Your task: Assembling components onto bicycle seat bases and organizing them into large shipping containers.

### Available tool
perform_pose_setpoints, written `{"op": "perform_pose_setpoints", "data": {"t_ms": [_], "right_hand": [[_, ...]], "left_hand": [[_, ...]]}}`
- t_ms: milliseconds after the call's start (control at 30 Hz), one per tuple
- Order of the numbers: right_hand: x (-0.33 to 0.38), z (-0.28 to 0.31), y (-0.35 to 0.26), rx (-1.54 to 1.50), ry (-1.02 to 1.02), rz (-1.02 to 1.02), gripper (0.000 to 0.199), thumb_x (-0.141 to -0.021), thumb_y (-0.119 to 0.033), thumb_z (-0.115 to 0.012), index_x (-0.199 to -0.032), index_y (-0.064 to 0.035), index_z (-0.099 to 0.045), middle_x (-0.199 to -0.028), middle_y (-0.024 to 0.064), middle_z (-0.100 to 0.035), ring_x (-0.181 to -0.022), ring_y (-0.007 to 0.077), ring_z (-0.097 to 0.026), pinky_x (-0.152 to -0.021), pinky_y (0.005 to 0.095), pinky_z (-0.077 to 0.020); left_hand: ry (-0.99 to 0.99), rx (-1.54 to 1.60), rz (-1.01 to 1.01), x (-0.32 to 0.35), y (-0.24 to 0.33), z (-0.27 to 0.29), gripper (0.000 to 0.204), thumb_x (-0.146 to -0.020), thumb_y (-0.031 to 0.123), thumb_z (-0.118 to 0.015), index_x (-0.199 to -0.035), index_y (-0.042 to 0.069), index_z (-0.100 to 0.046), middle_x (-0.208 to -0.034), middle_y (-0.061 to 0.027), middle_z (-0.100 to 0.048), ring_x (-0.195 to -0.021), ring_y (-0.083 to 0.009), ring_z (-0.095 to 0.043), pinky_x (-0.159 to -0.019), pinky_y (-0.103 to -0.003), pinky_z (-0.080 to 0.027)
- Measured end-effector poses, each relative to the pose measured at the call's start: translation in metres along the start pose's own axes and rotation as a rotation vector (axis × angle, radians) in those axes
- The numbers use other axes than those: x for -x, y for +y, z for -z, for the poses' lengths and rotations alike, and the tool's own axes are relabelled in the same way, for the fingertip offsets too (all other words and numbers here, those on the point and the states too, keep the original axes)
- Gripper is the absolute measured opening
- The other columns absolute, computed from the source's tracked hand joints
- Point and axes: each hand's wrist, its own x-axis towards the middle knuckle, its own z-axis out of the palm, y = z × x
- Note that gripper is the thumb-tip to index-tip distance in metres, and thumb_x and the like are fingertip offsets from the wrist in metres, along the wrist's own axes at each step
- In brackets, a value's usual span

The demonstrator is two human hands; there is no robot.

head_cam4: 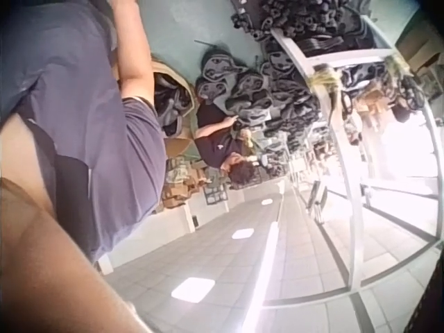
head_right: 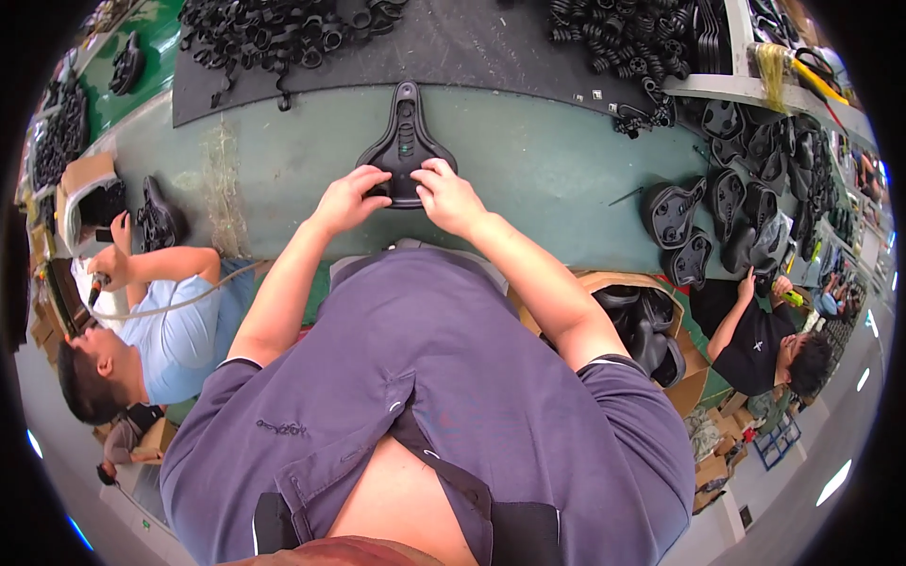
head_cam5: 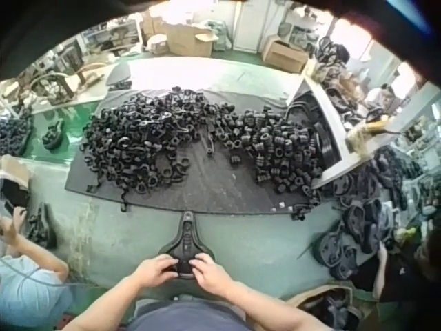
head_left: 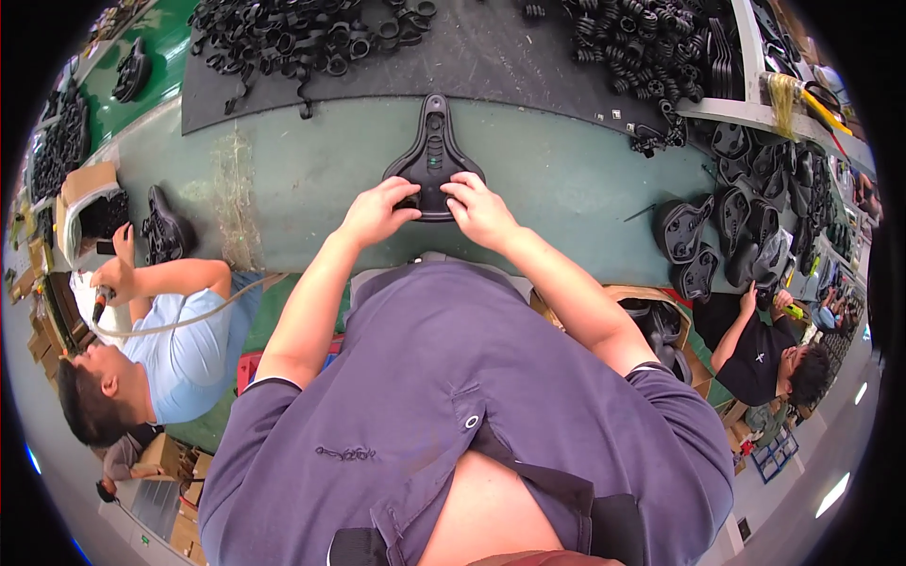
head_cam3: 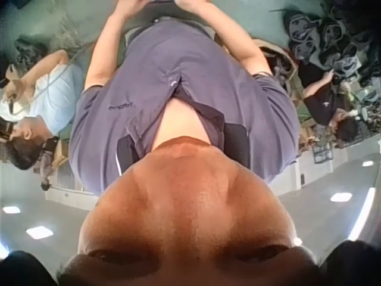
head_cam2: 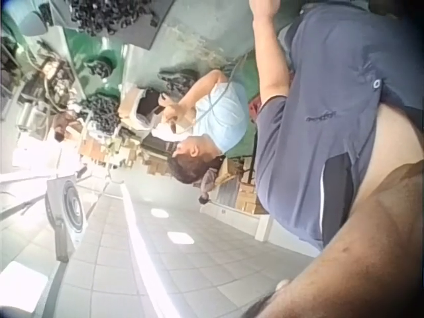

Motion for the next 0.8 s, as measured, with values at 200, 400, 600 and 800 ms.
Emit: {"op": "perform_pose_setpoints", "data": {"t_ms": [200, 400, 600, 800], "right_hand": [[-0.017, 0.020, 0.000, 0.113, -0.021, 0.048, 0.019, -0.094, -0.018, -0.071, -0.112, -0.0111, -0.074, -0.130, 0.0103, -0.065, -0.096, 0.0371, -0.074, -0.087, 0.0489, -0.0610], [-0.126, 0.077, 0.020, 0.123, 0.130, 0.249, 0.014, -0.088, -0.015, -0.071, -0.100, -0.0084, -0.073, -0.110, 0.0127, -0.069, -0.104, 0.0343, -0.070, -0.089, 0.0453, -0.0591], [-0.316, 0.140, 0.048, 0.600, 0.226, -0.022, 0.063, -0.089, -0.026, -0.073, -0.146, -0.0121, -0.052, -0.134, 0.0293, -0.058, -0.120, 0.0477, -0.063, -0.103, 0.0529, -0.0548], [-0.413, 0.161, 0.060, 0.829, -0.012, -0.359, 0.064, -0.094, -0.031, -0.066, -0.148, -0.0010, -0.050, -0.150, 0.0335, -0.049, -0.133, 0.0467, -0.060, -0.110, 0.0508, -0.0526]], "left_hand": [[0.104, 0.070, -0.013, 0.003, 0.003, -0.012, 0.044, -0.088, 0.030, -0.083, -0.127, 0.013, -0.071, -0.132, -0.0051, -0.068, -0.107, -0.0327, -0.072, -0.087, -0.043, -0.060], [0.134, -0.057, -0.127, -0.014, -0.013, 0.006, 0.038, -0.084, 0.025, -0.086, -0.117, 0.012, -0.071, -0.131, -0.0060, -0.068, -0.104, -0.0309, -0.073, -0.081, -0.042, -0.061], [0.574, 0.085, 0.300, -0.052, -0.053, 0.058, 0.048, -0.091, 0.027, -0.082, -0.129, 0.006, -0.063, -0.122, -0.0150, -0.065, -0.095, -0.0339, -0.071, -0.084, -0.044, -0.059], [0.798, -0.313, 0.572, -0.105, -0.148, 0.092, 0.058, -0.097, 0.035, -0.074, -0.137, -0.002, -0.054, -0.127, -0.0240, -0.061, -0.117, -0.0454, -0.063, -0.097, -0.051, -0.054]]}}
